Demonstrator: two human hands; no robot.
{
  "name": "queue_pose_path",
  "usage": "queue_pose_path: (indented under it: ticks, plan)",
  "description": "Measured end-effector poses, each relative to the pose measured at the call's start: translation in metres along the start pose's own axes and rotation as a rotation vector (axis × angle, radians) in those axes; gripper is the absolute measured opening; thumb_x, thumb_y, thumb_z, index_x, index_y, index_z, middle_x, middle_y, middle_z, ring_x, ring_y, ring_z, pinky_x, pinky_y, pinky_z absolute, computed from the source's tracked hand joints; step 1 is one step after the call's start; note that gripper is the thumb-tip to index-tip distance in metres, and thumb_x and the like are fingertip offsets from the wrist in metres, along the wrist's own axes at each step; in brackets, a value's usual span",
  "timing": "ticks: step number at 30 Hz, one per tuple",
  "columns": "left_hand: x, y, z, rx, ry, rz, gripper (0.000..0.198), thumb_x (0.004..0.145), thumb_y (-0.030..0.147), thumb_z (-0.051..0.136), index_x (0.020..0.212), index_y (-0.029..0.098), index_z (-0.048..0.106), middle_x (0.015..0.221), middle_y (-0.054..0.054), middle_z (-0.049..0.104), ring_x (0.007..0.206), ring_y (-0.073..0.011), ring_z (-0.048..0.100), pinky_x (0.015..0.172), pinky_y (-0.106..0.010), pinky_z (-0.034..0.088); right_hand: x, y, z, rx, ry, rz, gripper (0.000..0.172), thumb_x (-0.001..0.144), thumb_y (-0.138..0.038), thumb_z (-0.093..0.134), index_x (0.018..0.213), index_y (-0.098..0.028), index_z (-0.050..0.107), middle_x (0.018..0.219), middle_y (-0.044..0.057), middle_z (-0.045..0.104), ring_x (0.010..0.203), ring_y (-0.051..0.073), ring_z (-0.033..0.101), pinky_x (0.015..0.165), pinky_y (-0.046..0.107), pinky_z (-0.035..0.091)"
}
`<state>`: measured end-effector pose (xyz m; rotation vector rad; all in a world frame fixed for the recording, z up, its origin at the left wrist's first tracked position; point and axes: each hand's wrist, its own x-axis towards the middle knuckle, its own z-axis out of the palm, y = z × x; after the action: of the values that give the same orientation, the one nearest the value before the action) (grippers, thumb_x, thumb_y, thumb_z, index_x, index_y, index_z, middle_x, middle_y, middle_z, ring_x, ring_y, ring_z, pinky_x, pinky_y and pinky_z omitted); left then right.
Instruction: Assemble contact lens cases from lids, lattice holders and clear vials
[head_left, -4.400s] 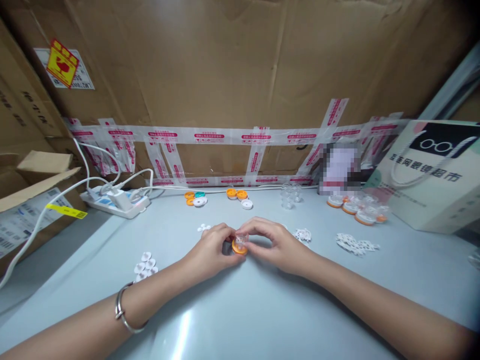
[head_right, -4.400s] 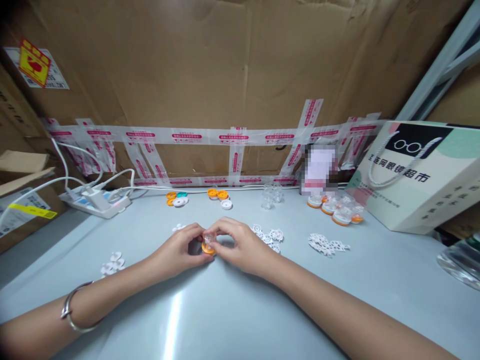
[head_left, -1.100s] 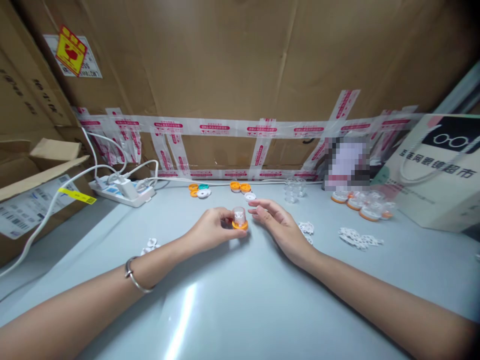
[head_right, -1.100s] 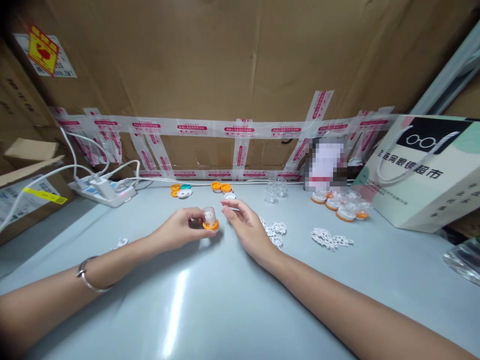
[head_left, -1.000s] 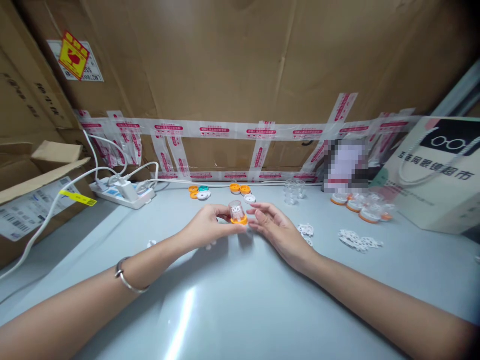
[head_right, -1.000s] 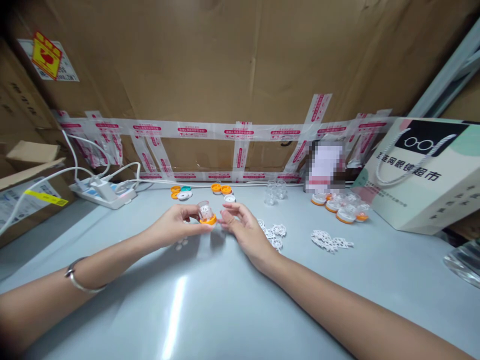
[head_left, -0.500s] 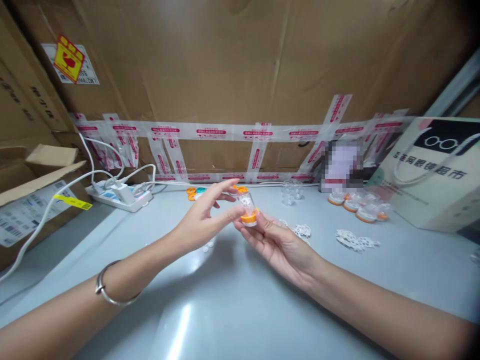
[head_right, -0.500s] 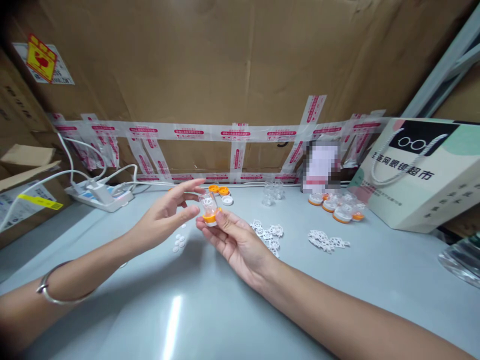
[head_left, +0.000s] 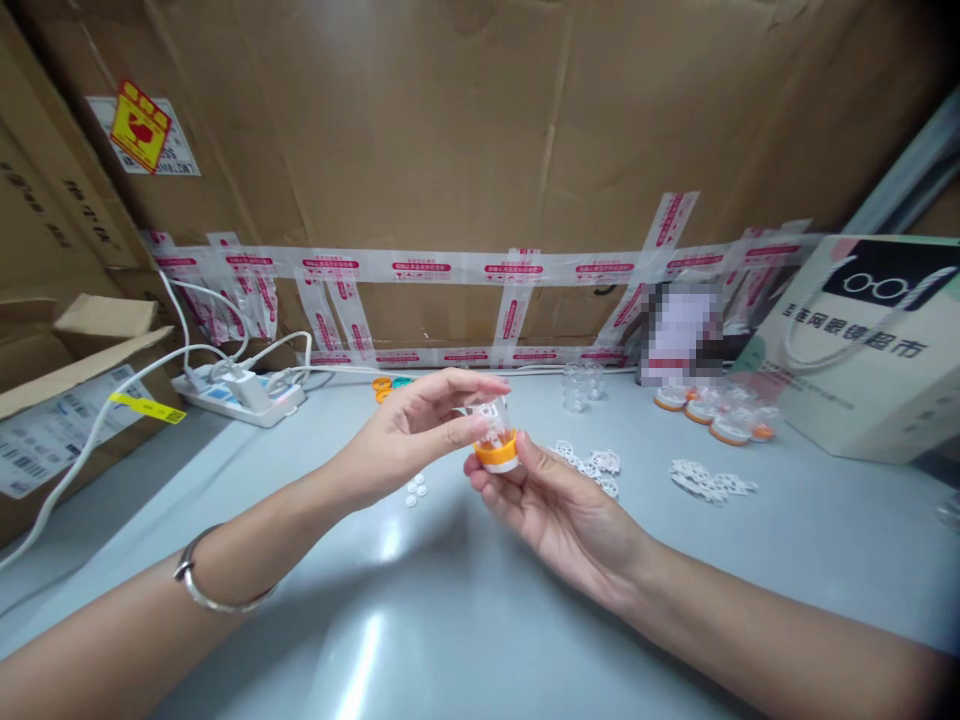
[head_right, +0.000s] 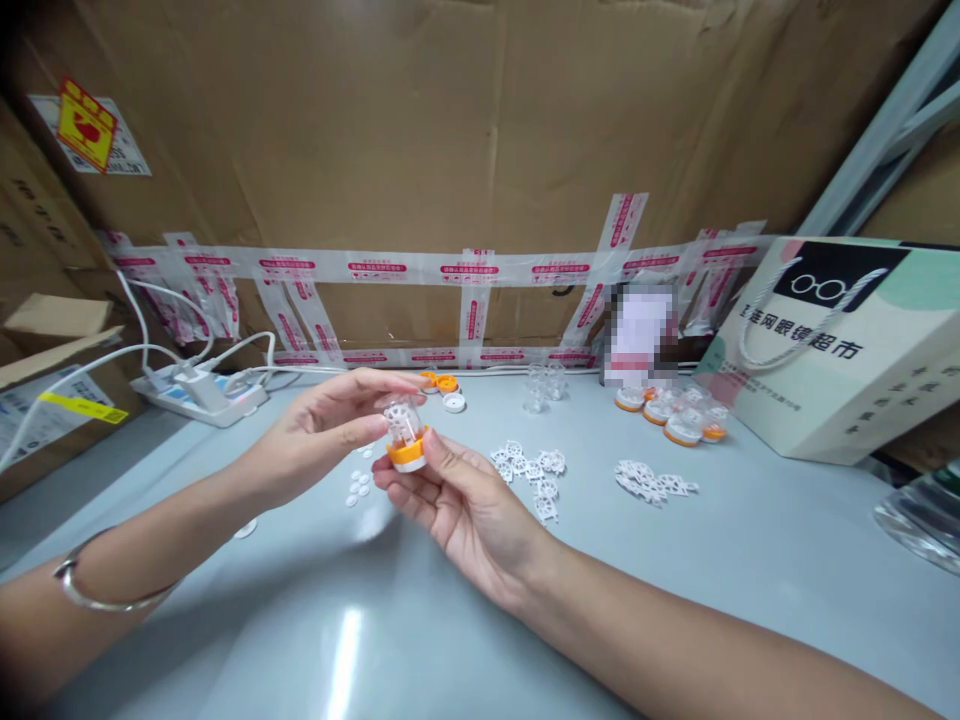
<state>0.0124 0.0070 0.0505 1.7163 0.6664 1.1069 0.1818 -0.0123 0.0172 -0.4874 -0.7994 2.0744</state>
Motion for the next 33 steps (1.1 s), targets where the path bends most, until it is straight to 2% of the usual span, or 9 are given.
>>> queue_pose_path:
  ticks: [4, 11, 14, 16, 18, 21, 23, 26, 33]
  plan:
    - [0.0, 0.0, 0.002, 0.044, 0.114, 0.016, 0.015, 0.079, 0.026, 0.062, 0.092, 0.019, 0.063, 0.093, -0.004, 0.063, 0.083, -0.0147, 0.06, 0.074, -0.026, 0.051, 0.0, 0.002, 0.0, 0.005, 0.005, 0.003, 0.017, 0.08, -0.03, 0.062, 0.089, -0.016, 0.066, 0.088, 0.002, 0.069, 0.085, 0.009, 0.065, 0.08, 0.016, 0.051]
    - [-0.002, 0.001, 0.0, -0.001, 0.0, 0.036, 0.012, 0.086, 0.022, 0.052, 0.096, 0.019, 0.058, 0.107, -0.006, 0.059, 0.107, -0.0205, 0.054, 0.086, -0.032, 0.048, 0.001, 0.003, -0.001, 0.041, -0.025, -0.004, 0.018, 0.082, -0.028, 0.059, 0.09, -0.014, 0.066, 0.086, 0.004, 0.069, 0.085, 0.009, 0.065, 0.08, 0.017, 0.051]
    - [-0.003, 0.006, 0.001, 0.007, -0.041, 0.037, 0.019, 0.087, 0.023, 0.05, 0.105, 0.019, 0.053, 0.113, -0.007, 0.057, 0.111, -0.0217, 0.052, 0.088, -0.034, 0.047, 0.001, 0.001, 0.0, 0.008, -0.013, -0.026, 0.017, 0.082, -0.028, 0.06, 0.09, -0.015, 0.065, 0.087, 0.003, 0.068, 0.085, 0.009, 0.064, 0.081, 0.017, 0.05]
    - [-0.003, 0.011, 0.002, 0.115, -0.014, 0.057, 0.028, 0.086, 0.024, 0.052, 0.113, 0.02, 0.049, 0.121, -0.008, 0.052, 0.113, -0.0211, 0.05, 0.091, -0.034, 0.045, 0.001, 0.0, 0.001, -0.043, 0.0, -0.054, 0.017, 0.081, -0.028, 0.061, 0.092, -0.015, 0.064, 0.086, 0.002, 0.067, 0.084, 0.009, 0.064, 0.081, 0.018, 0.049]
    - [-0.002, 0.015, 0.002, 0.301, 0.077, 0.087, 0.034, 0.083, 0.028, 0.056, 0.115, 0.02, 0.049, 0.124, -0.008, 0.05, 0.109, -0.0197, 0.052, 0.087, -0.03, 0.046, 0.001, 0.0, 0.002, -0.106, 0.022, -0.079, 0.02, 0.078, -0.027, 0.063, 0.096, -0.017, 0.062, 0.087, 0.002, 0.067, 0.085, 0.009, 0.063, 0.084, 0.02, 0.048]
    - [-0.002, 0.022, 0.001, 0.556, 0.138, 0.085, 0.024, 0.081, 0.032, 0.059, 0.1, 0.018, 0.057, 0.099, -0.005, 0.062, 0.082, -0.0146, 0.06, 0.066, -0.023, 0.049, 0.001, 0.001, 0.0, -0.218, 0.064, -0.169, 0.026, 0.074, -0.025, 0.068, 0.099, -0.022, 0.059, 0.092, 0.0, 0.067, 0.088, 0.01, 0.062, 0.09, 0.026, 0.045]
    - [-0.002, 0.025, 0.0, 0.614, 0.077, 0.055, 0.018, 0.082, 0.032, 0.057, 0.092, 0.017, 0.06, 0.08, -0.001, 0.064, 0.066, -0.0111, 0.059, 0.057, -0.02, 0.047, 0.003, 0.001, -0.004, -0.335, 0.097, -0.302, 0.027, 0.071, -0.023, 0.07, 0.096, -0.024, 0.06, 0.095, -0.001, 0.067, 0.091, 0.011, 0.061, 0.09, 0.029, 0.045]
    - [-0.003, 0.027, -0.002, 0.598, -0.02, 0.054, 0.016, 0.085, 0.028, 0.053, 0.096, 0.017, 0.058, 0.081, -0.001, 0.065, 0.067, -0.0109, 0.06, 0.059, -0.02, 0.048, 0.006, 0.0, -0.009, -0.484, 0.13, -0.432, 0.028, 0.067, -0.021, 0.073, 0.092, -0.025, 0.062, 0.094, -0.001, 0.068, 0.091, 0.014, 0.061, 0.086, 0.031, 0.047]
    - [-0.004, 0.025, -0.013, 0.709, -0.172, 0.216, 0.023, 0.086, 0.015, 0.047, 0.108, 0.019, 0.052, 0.105, -0.006, 0.06, 0.095, -0.0159, 0.058, 0.081, -0.027, 0.048, 0.005, -0.005, -0.008, -0.378, 0.065, -0.233, 0.027, 0.07, -0.031, 0.07, 0.095, -0.022, 0.064, 0.087, 0.001, 0.069, 0.078, 0.012, 0.062, 0.083, 0.032, 0.048]
